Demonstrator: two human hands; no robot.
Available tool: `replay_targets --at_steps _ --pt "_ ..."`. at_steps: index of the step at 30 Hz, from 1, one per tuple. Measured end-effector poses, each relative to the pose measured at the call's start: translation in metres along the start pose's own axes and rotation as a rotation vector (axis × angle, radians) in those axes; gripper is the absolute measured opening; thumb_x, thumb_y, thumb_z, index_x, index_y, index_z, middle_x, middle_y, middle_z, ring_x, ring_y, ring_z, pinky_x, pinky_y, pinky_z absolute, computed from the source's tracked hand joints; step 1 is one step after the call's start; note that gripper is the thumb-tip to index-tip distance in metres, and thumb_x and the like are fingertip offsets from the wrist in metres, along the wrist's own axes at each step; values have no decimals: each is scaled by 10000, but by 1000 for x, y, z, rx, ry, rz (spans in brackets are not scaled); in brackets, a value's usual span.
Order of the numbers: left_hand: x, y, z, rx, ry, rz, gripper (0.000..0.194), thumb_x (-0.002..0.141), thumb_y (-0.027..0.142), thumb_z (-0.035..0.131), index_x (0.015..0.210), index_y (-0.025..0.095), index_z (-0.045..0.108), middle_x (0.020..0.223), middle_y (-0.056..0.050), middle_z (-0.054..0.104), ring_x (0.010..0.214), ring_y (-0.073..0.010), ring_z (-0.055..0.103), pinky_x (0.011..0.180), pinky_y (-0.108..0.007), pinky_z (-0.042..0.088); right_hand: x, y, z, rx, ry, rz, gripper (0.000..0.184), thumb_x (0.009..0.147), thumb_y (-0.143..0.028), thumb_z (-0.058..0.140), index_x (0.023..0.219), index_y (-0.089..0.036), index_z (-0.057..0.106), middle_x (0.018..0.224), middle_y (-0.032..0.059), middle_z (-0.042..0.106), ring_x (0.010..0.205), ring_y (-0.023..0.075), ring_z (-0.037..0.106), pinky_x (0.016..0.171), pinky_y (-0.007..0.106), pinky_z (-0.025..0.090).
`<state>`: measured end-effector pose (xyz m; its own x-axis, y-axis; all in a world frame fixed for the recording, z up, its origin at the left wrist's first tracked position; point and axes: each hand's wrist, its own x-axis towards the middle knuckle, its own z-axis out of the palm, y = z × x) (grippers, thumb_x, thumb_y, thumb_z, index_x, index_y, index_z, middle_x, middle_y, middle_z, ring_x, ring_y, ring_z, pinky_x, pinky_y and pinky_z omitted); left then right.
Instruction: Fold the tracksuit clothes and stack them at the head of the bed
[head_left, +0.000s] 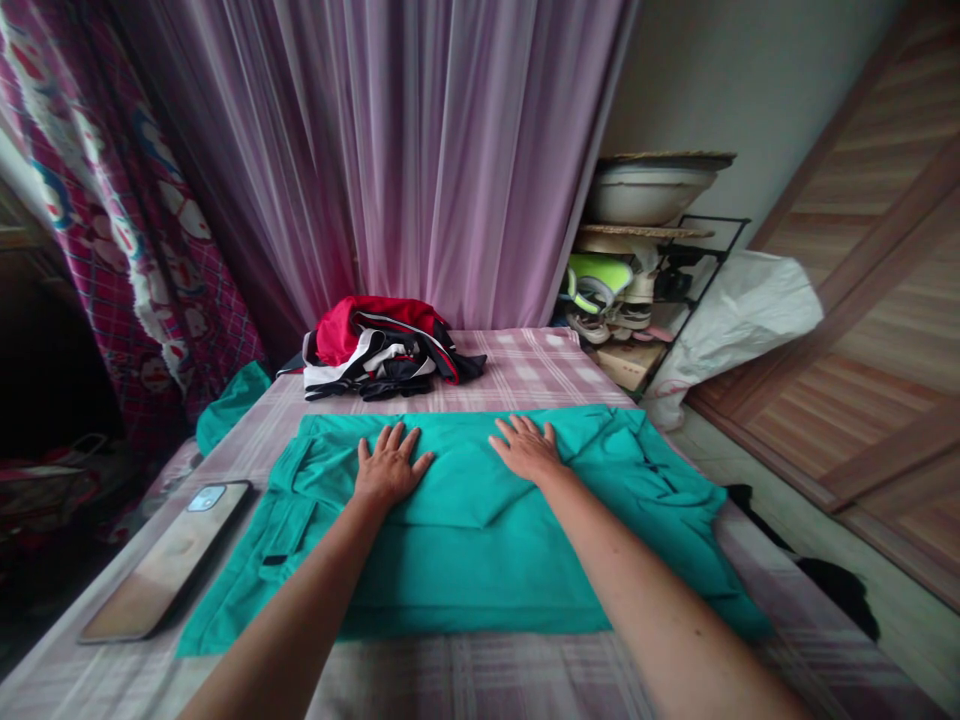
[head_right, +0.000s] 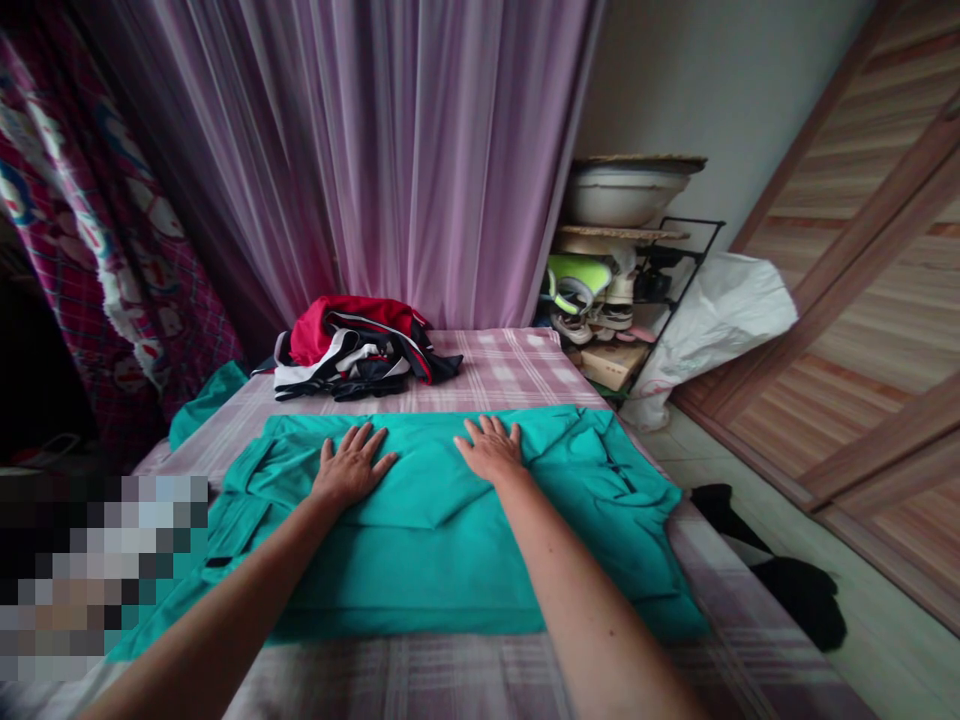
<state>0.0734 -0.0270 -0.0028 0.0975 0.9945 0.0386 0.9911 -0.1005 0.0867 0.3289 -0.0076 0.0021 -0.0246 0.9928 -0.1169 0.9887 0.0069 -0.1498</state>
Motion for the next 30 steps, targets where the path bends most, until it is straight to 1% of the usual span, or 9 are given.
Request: replay_targets --at_steps 2,4,7,16,22,24,27,28,30 --pt "0 0 1 -1 1 1 701 946 671 261 1531 296 361 1627 -91 296 1500 -332 233 1166 -650 165 0 28 -1 -39 38 116 624 997 -565 208 1550 -298 317 1644 54 252 1507 255 180 1188 578 82" --pt "0 0 1 -3 0 2 704 945 674 261 1532 298 358 1628 -90 292 1502 -332 229 1167 -650 162 0 50 0 -68 79 216 635 996 -571 215 1558 -288 300 1646 56 245 1506 260 180 1192 554 96" --pt "0 0 0 -2 -7 -1 705 946 672 260 1535 295 351 1631 -82 285 1506 -323 220 1171 -647 157 0 67 2 -90 106 263 651 992 -581 229 1564 -276 292 1643 63 254 1499 263 199 1194 511 119" --pt "0 -1 2 8 19 8 696 946 663 267 1529 296 367 1624 -92 304 1497 -336 240 1163 -644 178 3 67 6 -115 112 240 657 991 -576 207 1565 -266 290 1639 82 259 1492 264 208 1184 512 134" --pt "-1 0 -1 14 -5 10 704 946 663 262 1534 288 354 1628 -88 293 1507 -330 217 1168 -646 173 1 68 2 -84 95 220 650 989 -577 215 1558 -275 307 1635 77 270 1488 264 218 1181 512 141" --pt "-1 0 -2 13 -13 6 705 947 662 260 1537 287 348 1630 -86 288 1509 -326 212 1172 -642 165 -1 67 1 -98 136 222 644 990 -570 238 1551 -266 327 1629 88 283 1486 270 220 1183 506 131" --pt "-1 0 -3 14 -20 3 703 950 657 260 1540 282 342 1634 -85 277 1511 -320 209 1174 -643 160 -3 67 1 -113 232 331 655 991 -559 244 1547 -226 340 1625 132 275 1489 296 201 1180 522 108" --pt "-1 0 -3 15 -20 3 703 951 656 261 1540 281 340 1635 -84 275 1511 -319 209 1174 -644 159 -3 68 1 -102 234 375 665 991 -561 235 1547 -211 340 1620 147 278 1487 302 205 1176 530 111" --pt "-1 1 -3 17 -17 2 704 951 657 263 1541 281 337 1636 -81 271 1512 -317 205 1175 -643 158 -1 70 -1 -70 186 422 685 988 -571 219 1542 -190 348 1603 167 308 1474 306 238 1166 542 133"
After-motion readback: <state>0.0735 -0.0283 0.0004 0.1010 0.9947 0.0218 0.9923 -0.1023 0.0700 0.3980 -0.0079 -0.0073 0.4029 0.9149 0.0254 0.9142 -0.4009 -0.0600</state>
